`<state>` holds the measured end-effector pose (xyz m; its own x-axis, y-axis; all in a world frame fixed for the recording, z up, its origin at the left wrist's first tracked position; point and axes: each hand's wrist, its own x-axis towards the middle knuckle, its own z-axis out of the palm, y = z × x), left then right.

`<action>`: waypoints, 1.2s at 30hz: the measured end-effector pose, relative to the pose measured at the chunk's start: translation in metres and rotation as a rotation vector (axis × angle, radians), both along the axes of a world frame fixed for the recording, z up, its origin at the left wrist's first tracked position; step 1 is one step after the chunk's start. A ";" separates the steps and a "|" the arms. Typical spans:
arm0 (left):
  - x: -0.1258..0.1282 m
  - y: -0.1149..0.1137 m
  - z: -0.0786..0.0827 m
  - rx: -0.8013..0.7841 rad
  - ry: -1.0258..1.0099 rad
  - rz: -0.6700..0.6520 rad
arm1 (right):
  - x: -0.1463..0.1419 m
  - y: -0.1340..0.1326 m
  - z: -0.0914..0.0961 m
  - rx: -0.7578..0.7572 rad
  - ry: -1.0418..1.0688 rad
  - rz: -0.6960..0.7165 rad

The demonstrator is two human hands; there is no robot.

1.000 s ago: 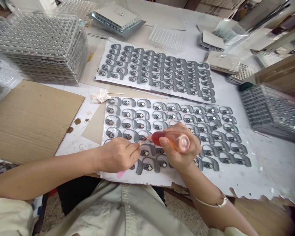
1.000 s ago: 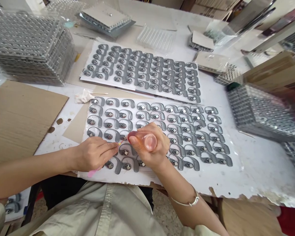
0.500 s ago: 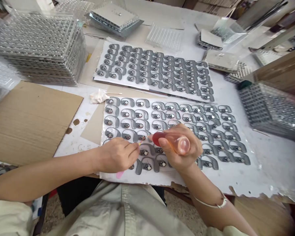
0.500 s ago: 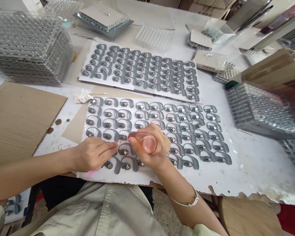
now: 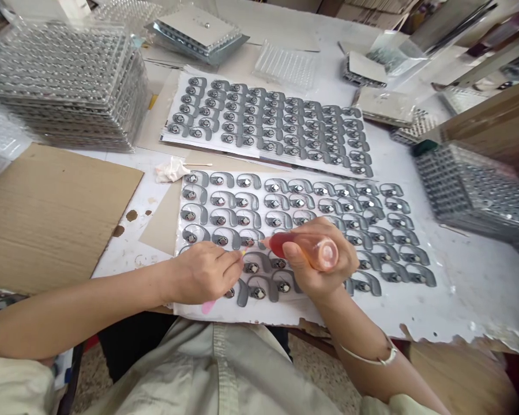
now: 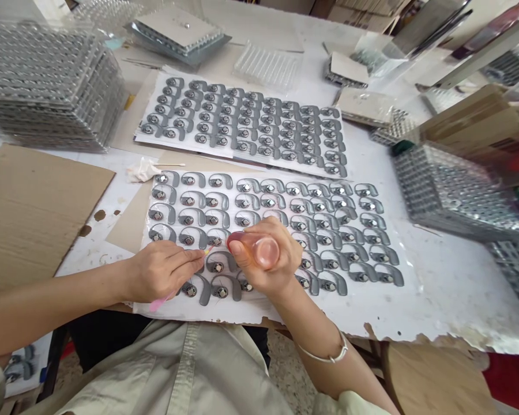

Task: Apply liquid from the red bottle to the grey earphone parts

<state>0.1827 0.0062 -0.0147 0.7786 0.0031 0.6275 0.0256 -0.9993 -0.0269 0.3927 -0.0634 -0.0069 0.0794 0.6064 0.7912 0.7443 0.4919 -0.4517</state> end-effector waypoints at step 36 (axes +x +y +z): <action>-0.004 0.011 -0.006 -0.453 0.040 -0.009 | -0.002 -0.004 0.000 0.001 -0.106 0.016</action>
